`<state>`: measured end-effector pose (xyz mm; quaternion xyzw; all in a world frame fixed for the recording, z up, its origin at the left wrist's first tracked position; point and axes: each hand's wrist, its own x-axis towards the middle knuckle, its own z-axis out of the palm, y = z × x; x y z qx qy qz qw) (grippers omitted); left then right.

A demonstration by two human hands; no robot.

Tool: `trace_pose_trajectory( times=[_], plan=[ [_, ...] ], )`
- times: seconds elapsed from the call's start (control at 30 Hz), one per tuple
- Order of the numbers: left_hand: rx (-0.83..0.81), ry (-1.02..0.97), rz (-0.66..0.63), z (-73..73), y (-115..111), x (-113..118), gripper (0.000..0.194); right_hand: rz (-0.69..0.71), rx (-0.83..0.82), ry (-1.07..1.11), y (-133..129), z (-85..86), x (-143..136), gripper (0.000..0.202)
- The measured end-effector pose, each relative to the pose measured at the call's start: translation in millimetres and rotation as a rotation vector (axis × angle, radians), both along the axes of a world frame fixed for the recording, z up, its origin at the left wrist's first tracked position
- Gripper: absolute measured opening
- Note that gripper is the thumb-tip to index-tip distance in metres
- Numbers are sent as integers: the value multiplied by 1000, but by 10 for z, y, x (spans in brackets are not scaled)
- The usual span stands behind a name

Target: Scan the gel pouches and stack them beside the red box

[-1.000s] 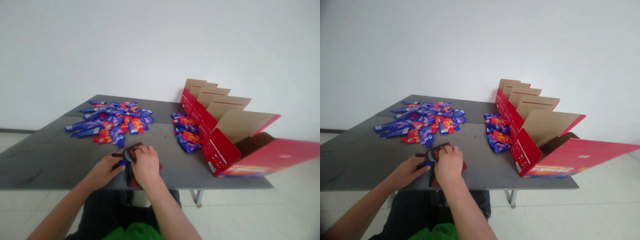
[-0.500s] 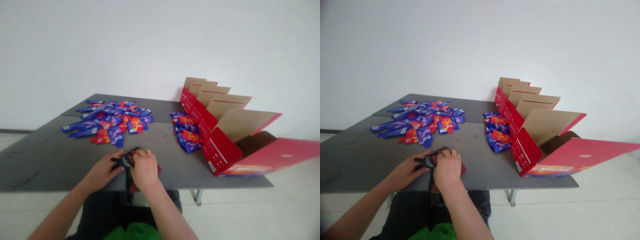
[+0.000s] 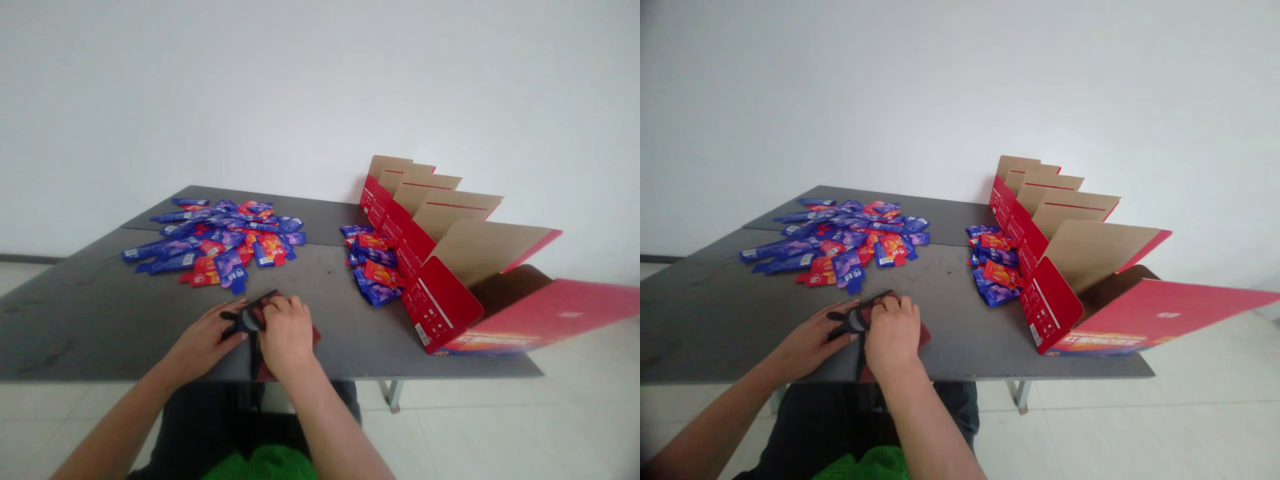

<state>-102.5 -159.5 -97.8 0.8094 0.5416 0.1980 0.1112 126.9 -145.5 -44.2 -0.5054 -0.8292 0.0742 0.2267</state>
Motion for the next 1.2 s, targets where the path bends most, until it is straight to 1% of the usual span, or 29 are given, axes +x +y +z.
trace_pose_trajectory(
  times=[0.03, 0.07, 0.13, 0.2, 0.27, 0.3, 0.37, 0.43, 0.5, 0.53, 0.57, 0.63, 0.7, 0.77, 0.8, 0.87, 0.93, 1.0, 1.03, 1.1, 1.13, 1.2],
  plan=[
    [-5, -4, 3, 11, -6, 11, 35, 4, -20, -6, -17, -52, -6, 18],
    [-8, -10, 4, 29, -15, 26, 35, -16, -40, -6, -13, -99, 52, 18],
    [-11, -23, 4, 73, -33, 57, 34, -115, -62, 3, 62, -146, 302, 20],
    [-7, -32, -1, 109, -41, 77, 33, -214, -90, -52, 186, -109, 581, 22],
    [-5, -35, -3, 115, -40, 76, 33, -267, -92, -99, 267, -18, 705, 23],
    [-5, -33, -4, 106, -36, 70, 33, -266, -76, -98, 271, 25, 680, 23],
    [3, -26, -2, 72, -25, 54, 34, -195, -30, -54, 211, 68, 479, 23],
    [21, -19, -1, 43, -18, 47, 35, -84, -2, -17, 107, 35, 208, 21],
    [33, -16, 1, 44, -23, 57, 35, -11, -16, -11, 30, -42, 55, 19],
    [31, -16, 0, 59, -30, 67, 34, -15, -30, -10, 20, -82, 61, 19],
    [25, -18, -2, 80, -37, 79, 33, -43, -46, -10, 35, -113, 122, 20],
    [4, -19, -1, 128, -48, 102, 31, -147, -76, -21, 130, -133, 356, 21],
    [-15, -18, -2, 158, -53, 110, 31, -245, -100, -61, 246, -81, 590, 22],
    [-27, -13, -3, 148, -49, 97, 32, -280, -94, -69, 294, 12, 664, 23],
    [-31, -10, -7, 128, -44, 84, 33, -266, -78, -51, 280, 53, 617, 24],
    [-27, 0, -4, 75, -30, 57, 35, -184, -36, 7, 197, 89, 393, 24],
    [-17, 13, 5, 35, -22, 40, 36, -70, -25, 11, 93, 53, 134, 22],
    [-13, 21, 10, 37, -26, 44, 37, -21, -42, -10, 30, -26, 21, 19],
    [-13, 20, 8, 53, -31, 54, 37, -37, -54, -19, 29, -67, 50, 19],
    [-14, 11, -1, 98, -43, 77, 35, -130, -73, -32, 100, -119, 252, 20],
    [-12, 6, -2, 118, -47, 86, 35, -193, -88, -48, 160, -120, 388, 22],
    [-12, 1, -4, 136, -50, 89, 34, -294, -106, -99, 272, -65, 614, 24]
  ],
)
